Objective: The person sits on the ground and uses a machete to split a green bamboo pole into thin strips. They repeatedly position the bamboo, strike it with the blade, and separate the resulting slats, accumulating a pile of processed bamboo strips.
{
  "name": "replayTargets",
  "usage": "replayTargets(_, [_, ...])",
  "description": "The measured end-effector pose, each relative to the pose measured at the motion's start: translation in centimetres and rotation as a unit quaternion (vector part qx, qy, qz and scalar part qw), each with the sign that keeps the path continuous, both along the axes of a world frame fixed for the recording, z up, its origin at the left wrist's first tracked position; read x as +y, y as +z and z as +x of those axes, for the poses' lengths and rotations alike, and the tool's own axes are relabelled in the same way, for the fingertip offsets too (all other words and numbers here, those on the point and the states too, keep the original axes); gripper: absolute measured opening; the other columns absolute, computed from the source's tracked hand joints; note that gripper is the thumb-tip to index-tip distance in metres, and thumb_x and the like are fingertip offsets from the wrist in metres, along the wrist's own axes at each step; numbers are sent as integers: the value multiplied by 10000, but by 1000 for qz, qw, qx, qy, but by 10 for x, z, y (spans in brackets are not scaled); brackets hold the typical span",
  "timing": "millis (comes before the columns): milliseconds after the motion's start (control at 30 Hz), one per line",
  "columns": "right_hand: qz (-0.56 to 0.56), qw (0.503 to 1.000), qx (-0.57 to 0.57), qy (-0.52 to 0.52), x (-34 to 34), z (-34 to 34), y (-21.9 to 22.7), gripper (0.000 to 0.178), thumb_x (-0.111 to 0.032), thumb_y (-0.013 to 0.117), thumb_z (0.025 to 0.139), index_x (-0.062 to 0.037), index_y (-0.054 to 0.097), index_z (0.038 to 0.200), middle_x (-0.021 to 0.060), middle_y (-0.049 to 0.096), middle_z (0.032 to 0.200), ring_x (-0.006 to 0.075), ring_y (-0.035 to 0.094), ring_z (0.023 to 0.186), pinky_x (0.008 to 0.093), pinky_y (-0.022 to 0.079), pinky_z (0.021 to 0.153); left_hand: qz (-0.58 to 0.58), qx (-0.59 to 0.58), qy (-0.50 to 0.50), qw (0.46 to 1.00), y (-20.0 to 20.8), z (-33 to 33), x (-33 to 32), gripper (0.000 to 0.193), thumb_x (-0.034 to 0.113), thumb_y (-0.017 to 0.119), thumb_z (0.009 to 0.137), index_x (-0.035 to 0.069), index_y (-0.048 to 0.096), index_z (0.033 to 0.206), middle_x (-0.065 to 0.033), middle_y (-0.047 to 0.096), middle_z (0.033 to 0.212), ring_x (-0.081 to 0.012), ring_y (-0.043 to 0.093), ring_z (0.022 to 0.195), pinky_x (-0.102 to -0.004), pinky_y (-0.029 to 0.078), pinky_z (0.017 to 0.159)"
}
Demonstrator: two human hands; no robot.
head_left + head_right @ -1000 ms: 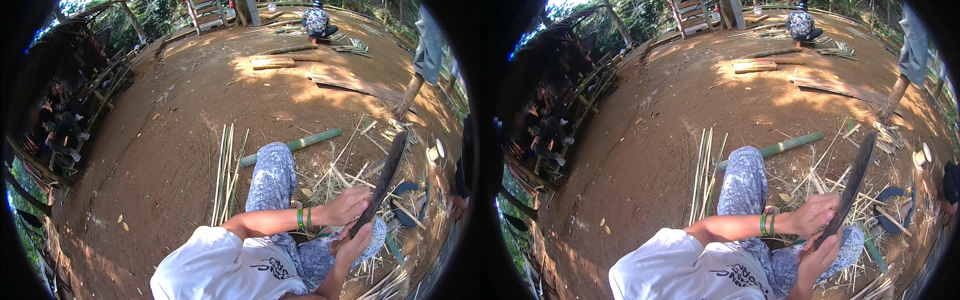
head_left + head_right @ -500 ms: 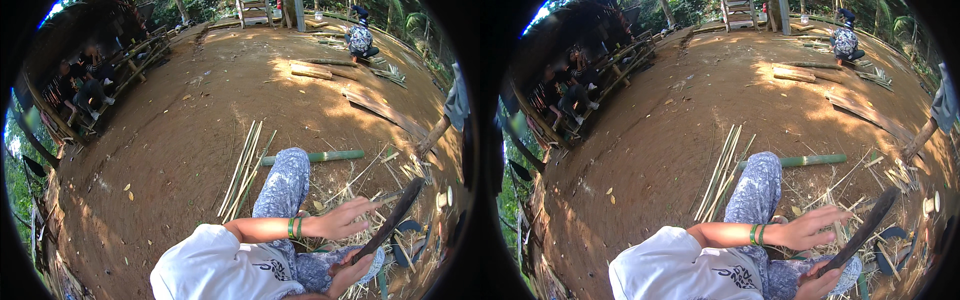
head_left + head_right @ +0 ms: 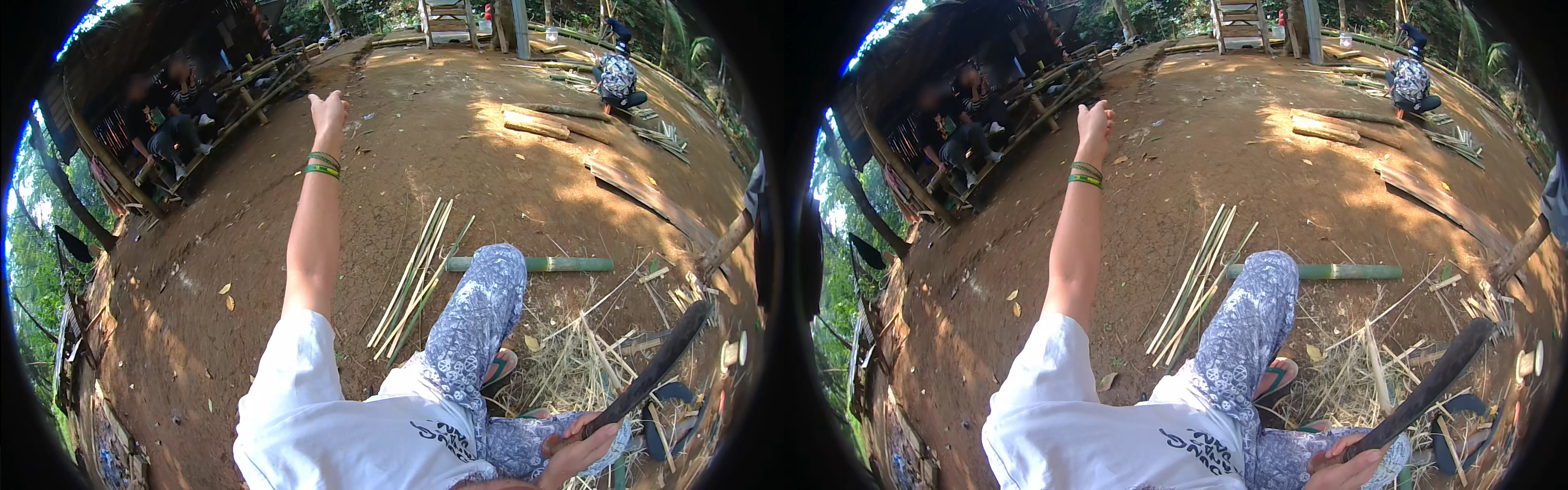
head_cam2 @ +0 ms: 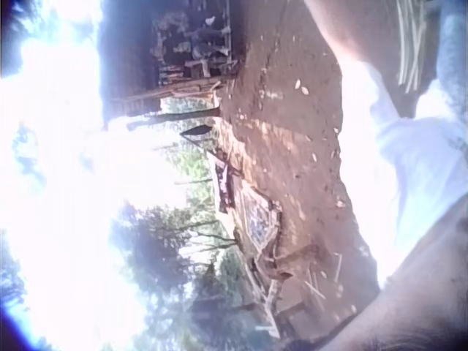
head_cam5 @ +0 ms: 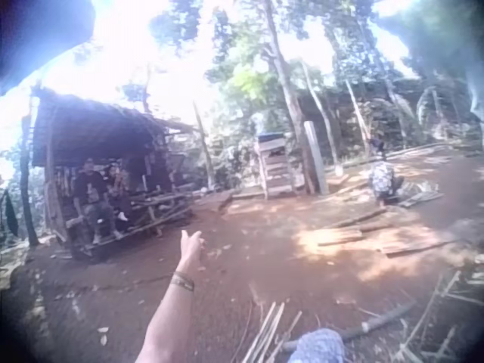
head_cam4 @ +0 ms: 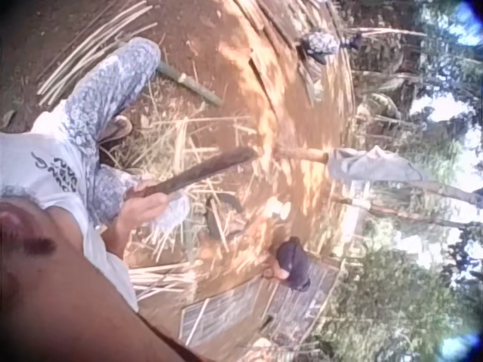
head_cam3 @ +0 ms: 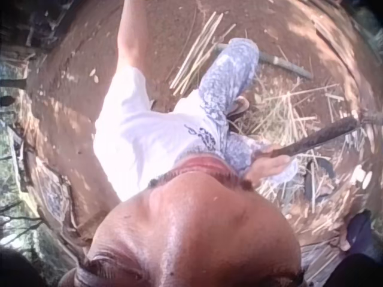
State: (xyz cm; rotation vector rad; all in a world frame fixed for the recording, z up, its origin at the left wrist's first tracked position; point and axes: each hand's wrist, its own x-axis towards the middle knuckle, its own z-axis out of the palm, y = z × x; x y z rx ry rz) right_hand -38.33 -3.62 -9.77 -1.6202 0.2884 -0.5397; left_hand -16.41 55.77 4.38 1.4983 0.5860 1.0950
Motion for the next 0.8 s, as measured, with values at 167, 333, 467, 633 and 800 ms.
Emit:
replayTargets(167, [2, 999, -24, 27, -12, -3, -21, 562, -504, 260, 1087, 9, 488, 1062, 24, 412, 660, 103, 408, 533, 242, 334, 474, 9, 31, 90, 995, 25, -15, 52, 904, 143, 551, 915, 26, -37, 1591, -81, 628, 752, -135, 522, 562, -295, 413, 470])
replayTargets(333, [13, 1000, -14, 12, 0, -6, -9, 539, -491, 271, 1088, 0, 485, 1032, 28, 426, 649, 106, 412, 523, 233, 336, 476, 116, 30, -5, 993, 27, -25, -16, 637, 193, 604, 964, -13, 345, 1509, -16, 586, 778, -62, 462, 593, -241, 380, 505])
replayTargets(467, [-7, 1000, -4, -3, -5, -6, -16, 627, -502, 246, 1079, 39, 454, 1316, 27, 447, 653, 85, 403, 472, 209, 328, 372, 282, 16, -269, 921, -18, -40, -206, 418, 252, 594, 998, -5, 594, 1327, 4, 596, 871, -73, 522, 741, -230, 434, 643])
replayTargets(633, [58, 995, 9, 81, 4, -6, -2, 596, -472, 278, 1084, 39, 459, 1331, 3, 454, 612, 64, 420, 460, 200, 320, 396, 365, -65, -588, 719, -81, -83, -371, 382, 156, 697, 905, 3, 647, 1253, -121, 660, 1080, -216, 638, 956, -336, 512, 846])
replayTargets(800, [-5, 996, -28, 87, -2, 3, 19, 533, -324, 298, 1100, 60, 468, 1428, 1, 464, 568, 67, 444, 501, 238, 340, 468, 286, -166, -678, 657, -116, -84, -461, 283, 88, 714, 875, -1, 680, 1140, -149, 677, 1079, -287, 669, 999, -375, 529, 861])
